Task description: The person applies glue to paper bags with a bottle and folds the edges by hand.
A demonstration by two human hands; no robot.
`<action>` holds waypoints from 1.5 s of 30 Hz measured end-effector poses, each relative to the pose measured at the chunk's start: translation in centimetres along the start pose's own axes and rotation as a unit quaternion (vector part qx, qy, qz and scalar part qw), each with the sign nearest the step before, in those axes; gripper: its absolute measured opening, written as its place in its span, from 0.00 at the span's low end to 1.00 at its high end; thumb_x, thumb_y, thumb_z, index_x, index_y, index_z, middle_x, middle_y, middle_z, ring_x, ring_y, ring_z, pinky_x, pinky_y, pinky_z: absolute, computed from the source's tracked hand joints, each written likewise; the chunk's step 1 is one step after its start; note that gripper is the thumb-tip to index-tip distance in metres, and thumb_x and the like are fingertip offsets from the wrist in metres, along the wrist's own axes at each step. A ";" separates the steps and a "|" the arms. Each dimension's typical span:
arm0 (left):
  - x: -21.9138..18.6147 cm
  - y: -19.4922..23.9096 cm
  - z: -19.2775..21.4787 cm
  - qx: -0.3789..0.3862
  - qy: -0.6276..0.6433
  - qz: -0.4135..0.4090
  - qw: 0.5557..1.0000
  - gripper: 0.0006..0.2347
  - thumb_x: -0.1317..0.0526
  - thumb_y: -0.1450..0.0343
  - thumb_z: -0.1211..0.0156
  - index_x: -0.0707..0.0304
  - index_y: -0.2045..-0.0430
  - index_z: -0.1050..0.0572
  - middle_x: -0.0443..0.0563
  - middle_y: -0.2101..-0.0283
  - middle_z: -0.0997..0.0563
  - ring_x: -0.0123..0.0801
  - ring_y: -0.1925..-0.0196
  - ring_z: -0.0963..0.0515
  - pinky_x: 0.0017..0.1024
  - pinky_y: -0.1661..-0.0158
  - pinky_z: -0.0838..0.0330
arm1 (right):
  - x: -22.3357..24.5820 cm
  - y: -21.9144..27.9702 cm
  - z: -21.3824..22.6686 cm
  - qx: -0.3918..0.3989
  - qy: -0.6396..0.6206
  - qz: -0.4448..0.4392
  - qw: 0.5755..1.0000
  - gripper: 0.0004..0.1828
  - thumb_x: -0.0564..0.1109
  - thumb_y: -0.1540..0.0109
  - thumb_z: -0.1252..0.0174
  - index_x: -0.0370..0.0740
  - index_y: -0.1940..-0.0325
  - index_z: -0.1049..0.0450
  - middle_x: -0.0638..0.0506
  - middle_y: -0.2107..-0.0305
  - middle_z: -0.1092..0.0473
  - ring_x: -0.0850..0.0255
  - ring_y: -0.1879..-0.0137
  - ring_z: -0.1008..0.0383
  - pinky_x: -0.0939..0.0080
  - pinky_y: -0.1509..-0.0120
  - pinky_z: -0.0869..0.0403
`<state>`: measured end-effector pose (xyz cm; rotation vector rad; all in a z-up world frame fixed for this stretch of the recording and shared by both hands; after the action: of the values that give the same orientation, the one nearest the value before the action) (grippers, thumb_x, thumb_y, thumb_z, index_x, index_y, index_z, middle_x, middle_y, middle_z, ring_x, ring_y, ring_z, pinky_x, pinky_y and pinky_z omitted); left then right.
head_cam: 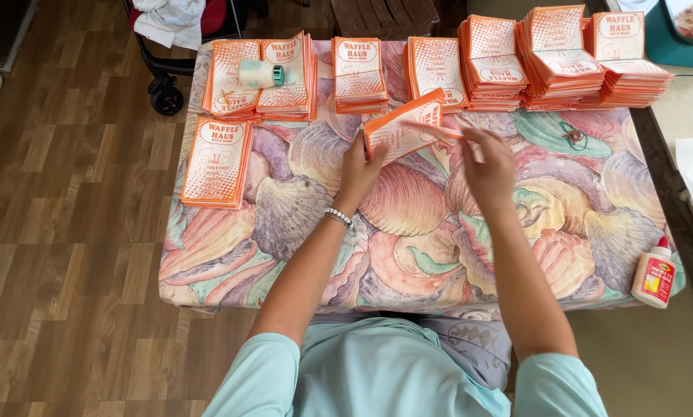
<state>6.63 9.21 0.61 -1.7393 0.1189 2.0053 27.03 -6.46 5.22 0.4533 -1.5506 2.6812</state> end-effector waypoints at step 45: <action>-5.4 12.9 -4.3 0.241 -0.021 0.013 0.970 0.07 0.62 0.30 0.35 0.53 0.60 0.19 0.50 0.67 0.13 0.37 0.58 0.12 0.30 0.58 0.19 | 13.4 0.5 12.9 0.091 -0.085 -0.110 0.986 0.20 0.36 0.45 0.24 0.33 0.50 0.20 0.43 0.53 0.23 0.42 0.40 0.24 0.46 0.35 0.25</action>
<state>5.67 -5.36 1.83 -1.3862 0.5680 1.8331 17.20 -19.45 14.24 0.8280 -1.2059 2.6786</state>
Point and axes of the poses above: each hand's wrist, its own y-axis away from the middle knuckle, its own z-axis out of the back of the hand, x = y × z, the point moved 9 cm from there along -y, towards the middle knuckle
